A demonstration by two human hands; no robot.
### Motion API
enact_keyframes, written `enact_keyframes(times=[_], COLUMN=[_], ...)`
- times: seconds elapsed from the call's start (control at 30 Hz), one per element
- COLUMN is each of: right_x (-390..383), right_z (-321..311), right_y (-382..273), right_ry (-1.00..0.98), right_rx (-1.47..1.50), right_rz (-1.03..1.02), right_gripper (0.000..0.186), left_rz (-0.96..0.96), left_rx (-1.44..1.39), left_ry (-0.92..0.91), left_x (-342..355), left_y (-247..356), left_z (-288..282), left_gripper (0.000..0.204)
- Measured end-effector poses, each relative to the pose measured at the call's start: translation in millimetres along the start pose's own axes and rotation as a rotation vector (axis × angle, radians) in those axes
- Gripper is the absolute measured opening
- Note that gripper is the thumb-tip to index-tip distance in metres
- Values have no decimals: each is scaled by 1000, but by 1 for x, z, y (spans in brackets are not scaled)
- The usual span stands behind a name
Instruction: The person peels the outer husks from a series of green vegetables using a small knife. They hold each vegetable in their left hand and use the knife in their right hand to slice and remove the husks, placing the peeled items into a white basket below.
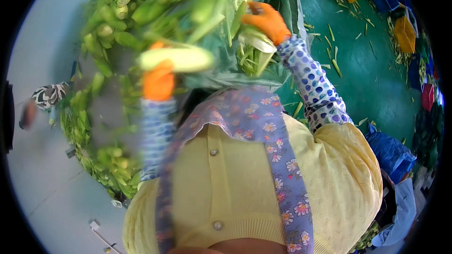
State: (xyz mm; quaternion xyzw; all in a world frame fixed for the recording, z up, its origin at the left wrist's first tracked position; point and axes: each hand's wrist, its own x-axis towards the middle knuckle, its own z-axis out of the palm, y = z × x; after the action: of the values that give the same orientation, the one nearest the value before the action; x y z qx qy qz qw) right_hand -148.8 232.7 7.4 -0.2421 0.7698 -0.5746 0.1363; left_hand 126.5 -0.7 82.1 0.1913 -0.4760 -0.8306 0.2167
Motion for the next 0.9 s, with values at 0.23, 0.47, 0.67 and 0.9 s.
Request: enact_keyframes(times=[0.23, 0.47, 0.67, 0.9], right_x=[-32, -54, -61, -70], right_z=[52, 70, 62, 68], right_y=[-110, -104, -113, -95], right_ry=[-756, -545, -612, -348], right_rx=[305, 519, 512, 134], right_rz=[334, 348, 404, -667], right_gripper=[53, 35, 21, 19], left_rz=[-71, -161, -101, -113], left_rx=[142, -14, 227, 68], left_ry=[-228, -212, -280, -223], left_x=[0, 5, 2, 5], left_y=[5, 1, 1, 5], left_z=[61, 42, 34, 40], left_gripper=[90, 92, 88, 86])
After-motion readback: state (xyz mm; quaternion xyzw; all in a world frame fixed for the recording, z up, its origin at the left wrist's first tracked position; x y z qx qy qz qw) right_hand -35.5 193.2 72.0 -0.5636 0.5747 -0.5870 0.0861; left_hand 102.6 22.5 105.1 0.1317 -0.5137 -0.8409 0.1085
